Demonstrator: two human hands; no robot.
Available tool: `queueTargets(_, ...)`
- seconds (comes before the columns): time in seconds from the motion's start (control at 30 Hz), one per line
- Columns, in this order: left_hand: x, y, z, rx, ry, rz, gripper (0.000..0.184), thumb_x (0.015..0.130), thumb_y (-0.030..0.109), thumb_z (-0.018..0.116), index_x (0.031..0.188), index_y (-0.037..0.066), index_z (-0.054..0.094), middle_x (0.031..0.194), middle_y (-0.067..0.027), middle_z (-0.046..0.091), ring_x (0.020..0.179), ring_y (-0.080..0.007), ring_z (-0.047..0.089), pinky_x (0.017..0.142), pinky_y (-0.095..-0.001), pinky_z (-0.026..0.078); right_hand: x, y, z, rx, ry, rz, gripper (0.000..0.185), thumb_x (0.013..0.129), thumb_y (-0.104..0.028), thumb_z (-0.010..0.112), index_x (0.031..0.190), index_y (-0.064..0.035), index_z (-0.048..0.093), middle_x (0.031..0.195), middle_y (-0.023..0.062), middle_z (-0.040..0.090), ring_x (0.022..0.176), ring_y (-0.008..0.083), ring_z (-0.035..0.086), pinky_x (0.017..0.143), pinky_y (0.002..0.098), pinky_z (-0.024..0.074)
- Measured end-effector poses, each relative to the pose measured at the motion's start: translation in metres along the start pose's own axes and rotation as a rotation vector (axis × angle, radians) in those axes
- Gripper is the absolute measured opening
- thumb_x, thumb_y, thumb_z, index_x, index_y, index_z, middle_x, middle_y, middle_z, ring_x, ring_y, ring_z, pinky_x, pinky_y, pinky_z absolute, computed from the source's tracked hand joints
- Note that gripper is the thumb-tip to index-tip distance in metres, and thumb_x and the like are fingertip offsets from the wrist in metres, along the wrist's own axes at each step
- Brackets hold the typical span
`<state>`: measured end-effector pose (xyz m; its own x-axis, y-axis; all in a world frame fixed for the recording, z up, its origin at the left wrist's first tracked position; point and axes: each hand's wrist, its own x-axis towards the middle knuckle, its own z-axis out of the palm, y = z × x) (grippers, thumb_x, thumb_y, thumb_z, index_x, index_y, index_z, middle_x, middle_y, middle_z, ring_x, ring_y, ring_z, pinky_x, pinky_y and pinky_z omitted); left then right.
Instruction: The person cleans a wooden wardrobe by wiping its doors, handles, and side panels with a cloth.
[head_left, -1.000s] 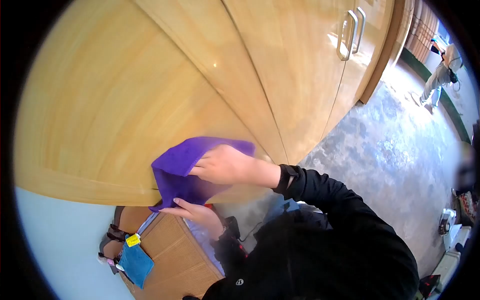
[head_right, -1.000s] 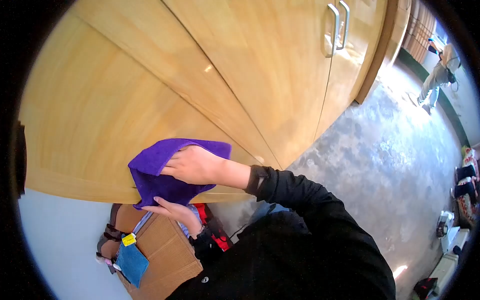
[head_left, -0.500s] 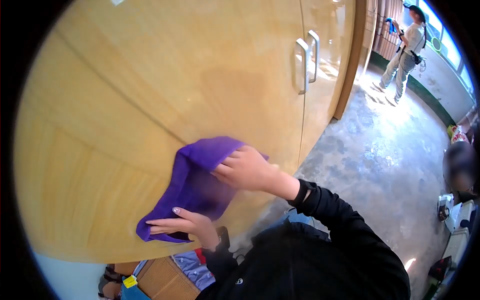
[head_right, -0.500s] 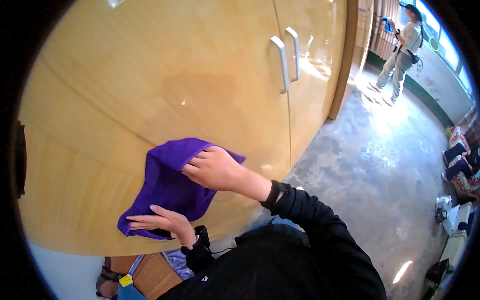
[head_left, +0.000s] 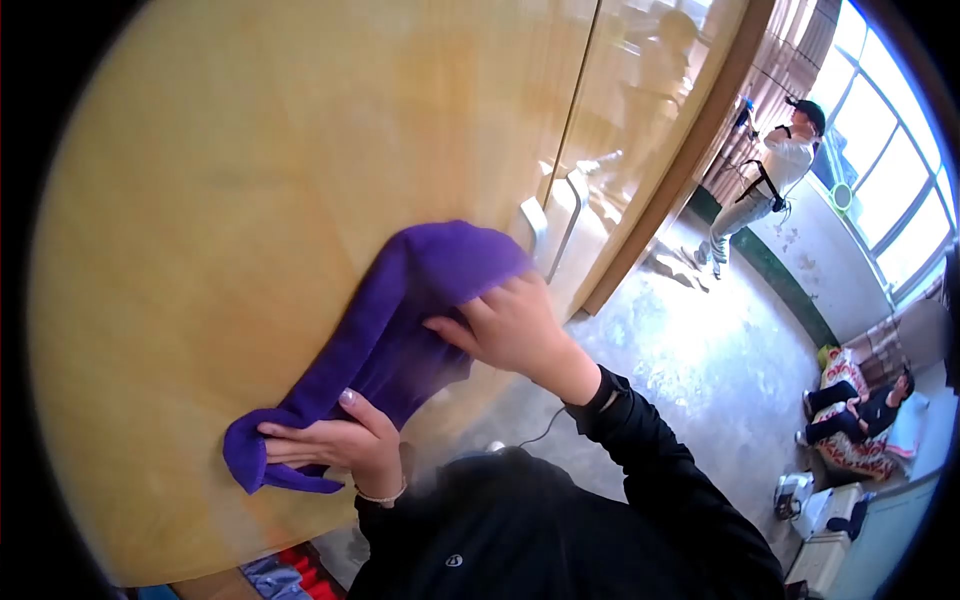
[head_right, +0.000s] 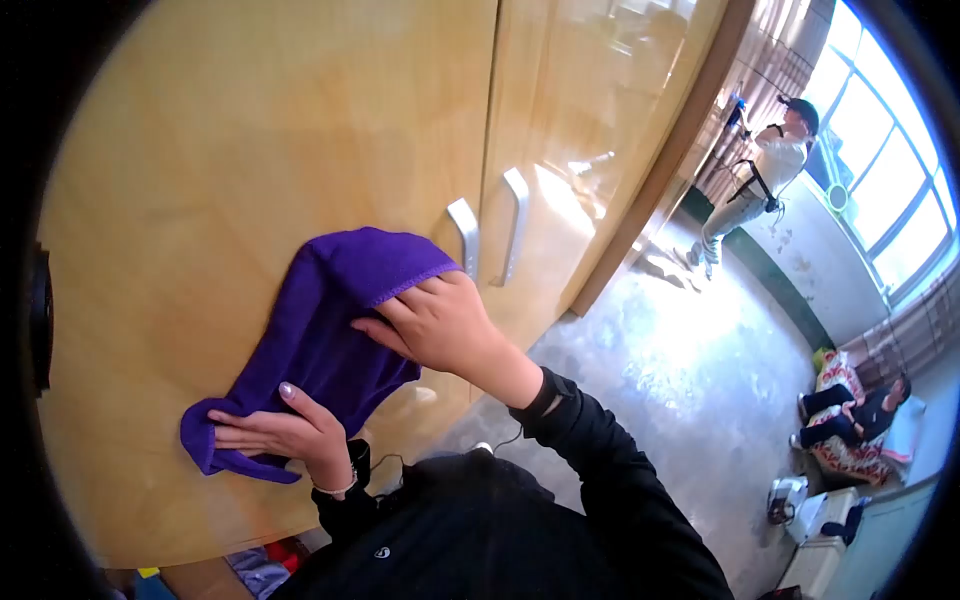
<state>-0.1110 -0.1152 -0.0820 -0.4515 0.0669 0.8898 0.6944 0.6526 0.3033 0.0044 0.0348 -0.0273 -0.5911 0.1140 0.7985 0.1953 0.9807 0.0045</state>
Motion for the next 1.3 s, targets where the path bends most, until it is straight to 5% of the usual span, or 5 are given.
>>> queueTargets(0.63, -0.013, 0.176, 0.046, -0.217, -0.174, 0.047, 0.096, 0.079, 0.052, 0.046, 0.135, -0.012, 0.001, 0.136, -0.039, -0.006, 0.127, -0.0519, 0.003, 0.102, -0.0546, 0.008, -0.023, 0.143, -0.013, 0.451, 0.436, 0.111, 0.04, 0.066, -0.007, 0.063, 0.104, 0.0029, 0.056, 0.106, 0.02, 0.056, 0.098, 0.0372, 0.054, 0.086, 0.0464, 0.0403)
queueTargets(0.77, -0.023, 0.225, 0.091, -0.554, 0.119, -0.172, 0.084, 0.086, 0.037, 0.048, 0.137, -0.006, -0.004, 0.142, -0.0289, -0.006, 0.132, -0.0399, 0.007, 0.104, -0.0474, 0.013, -0.016, 0.173, -0.008, 0.881, 0.266, -0.091, 0.031, 0.066, -0.006, 0.062, 0.096, -0.0005, 0.06, 0.091, 0.0164, 0.061, 0.08, 0.0337, 0.059, 0.071, 0.0411, 0.0476)
queueTargets(0.97, -0.046, 0.232, 0.095, -0.073, 0.214, 0.004, 0.068, 0.085, 0.023, 0.053, 0.135, -0.004, 0.015, 0.138, -0.0259, 0.017, 0.125, -0.0392, 0.027, 0.098, -0.0455, 0.029, -0.063, 0.174, 0.027, 1.456, -0.484, 0.091, 0.035, 0.066, -0.015, 0.068, 0.1, -0.0073, 0.062, 0.097, 0.0112, 0.063, 0.088, 0.0266, 0.06, 0.08, 0.0351, 0.0457)
queueTargets(1.07, -0.057, 0.228, 0.09, -0.031, 0.194, 0.011, 0.067, 0.085, 0.022, 0.053, 0.135, -0.004, 0.017, 0.137, -0.0258, 0.019, 0.124, -0.0393, 0.028, 0.098, -0.0457, 0.029, -0.066, 0.154, 0.022, 1.77, -0.444, 0.216, 0.039, 0.066, -0.016, 0.067, 0.105, -0.0117, 0.062, 0.107, 0.0078, 0.061, 0.099, 0.0251, 0.057, 0.088, 0.0341, 0.0422)
queueTargets(1.3, -0.085, 0.219, 0.096, 0.014, 0.091, 0.035, 0.063, 0.084, 0.021, 0.054, 0.133, -0.003, 0.021, 0.134, -0.0255, 0.023, 0.121, -0.0395, 0.031, 0.096, -0.046, 0.031, -0.053, 0.158, 0.021, 1.28, -0.535, -0.484, 0.042, 0.07, -0.012, 0.066, 0.11, -0.0197, 0.061, 0.118, -0.0004, 0.056, 0.108, 0.0197, 0.051, 0.097, 0.0315, 0.0351)
